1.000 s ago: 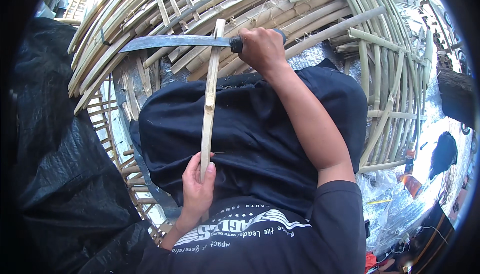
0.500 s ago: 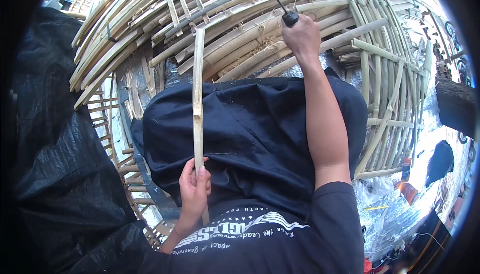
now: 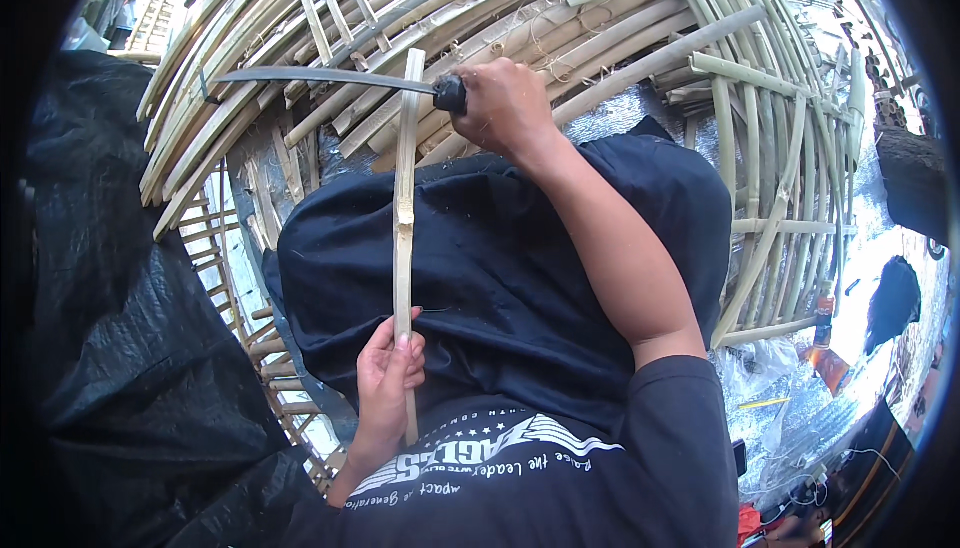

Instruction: The person shaves a thin piece of bamboo using a machete, removing small strips of wood while sitting on a pile of bamboo poles.

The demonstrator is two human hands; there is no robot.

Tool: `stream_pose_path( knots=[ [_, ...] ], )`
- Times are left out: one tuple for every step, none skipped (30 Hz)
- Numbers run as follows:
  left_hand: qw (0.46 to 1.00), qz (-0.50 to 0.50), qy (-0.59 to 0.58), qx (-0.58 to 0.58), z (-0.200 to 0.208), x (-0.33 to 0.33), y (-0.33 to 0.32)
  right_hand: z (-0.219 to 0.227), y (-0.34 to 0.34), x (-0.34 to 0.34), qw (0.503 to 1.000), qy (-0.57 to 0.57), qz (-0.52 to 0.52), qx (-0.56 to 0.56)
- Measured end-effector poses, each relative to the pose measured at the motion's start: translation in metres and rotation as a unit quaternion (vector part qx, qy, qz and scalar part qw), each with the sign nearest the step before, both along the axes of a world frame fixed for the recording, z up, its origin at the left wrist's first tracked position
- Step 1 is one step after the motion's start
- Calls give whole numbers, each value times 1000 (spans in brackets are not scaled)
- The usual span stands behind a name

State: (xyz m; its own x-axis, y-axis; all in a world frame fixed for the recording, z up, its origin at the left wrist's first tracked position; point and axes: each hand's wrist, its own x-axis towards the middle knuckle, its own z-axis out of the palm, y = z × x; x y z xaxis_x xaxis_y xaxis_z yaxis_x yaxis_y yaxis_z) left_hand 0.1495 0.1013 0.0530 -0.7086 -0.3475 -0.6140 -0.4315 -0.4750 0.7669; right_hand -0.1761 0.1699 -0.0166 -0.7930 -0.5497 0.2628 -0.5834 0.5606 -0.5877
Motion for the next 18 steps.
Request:
stream_pose_path(
  knots=[
    [1000,1,3,12,0,0,0,2,-1,4,1000,2,28,-1],
    [1000,2,6,24,0,-1,0,2,-2,6,999,25,42,13],
    [1000,-1,4,23,2,-1,0,3,-2,8,999,24,39,12],
    [1000,4,3,29,5,-3,1,5,-3,10,998,25,46,36],
    [999,9,1,35,6,-4,2,7,-2,11,996,27,53,60],
    [999,7,1,35,6,-4,2,4,0,10,996,43,61,46],
    [999,15,2,38,6,-4,3,5,2,10,996,43,60,46],
    [999,24,2,41,6,-3,3,7,4,10,996,55,63,44],
    [999,23,2,40,7,-2,5,9,5,10,995,67,65,43],
    [999,17,0,33,9,0,6,8,6,9,995,69,63,43],
    [1000,10,-2,25,10,2,7,6,6,8,993,85,60,49],
    [1000,3,-4,4,9,3,9,4,5,8,992,101,57,56],
    [1000,2,-4,4,9,5,11,2,5,7,992,101,55,56],
    [1000,-3,-8,-19,9,6,13,-1,4,5,991,116,49,46],
    [999,-8,-12,-42,9,7,14,-2,3,3,990,132,44,37],
    [999,-7,-12,-48,9,7,14,-3,2,1,990,130,43,40],
    [999,-8,-14,-45,9,6,14,-3,1,-2,988,149,41,25],
    [999,-5,-13,-44,10,4,14,-4,0,-4,985,169,40,11]
  ],
)
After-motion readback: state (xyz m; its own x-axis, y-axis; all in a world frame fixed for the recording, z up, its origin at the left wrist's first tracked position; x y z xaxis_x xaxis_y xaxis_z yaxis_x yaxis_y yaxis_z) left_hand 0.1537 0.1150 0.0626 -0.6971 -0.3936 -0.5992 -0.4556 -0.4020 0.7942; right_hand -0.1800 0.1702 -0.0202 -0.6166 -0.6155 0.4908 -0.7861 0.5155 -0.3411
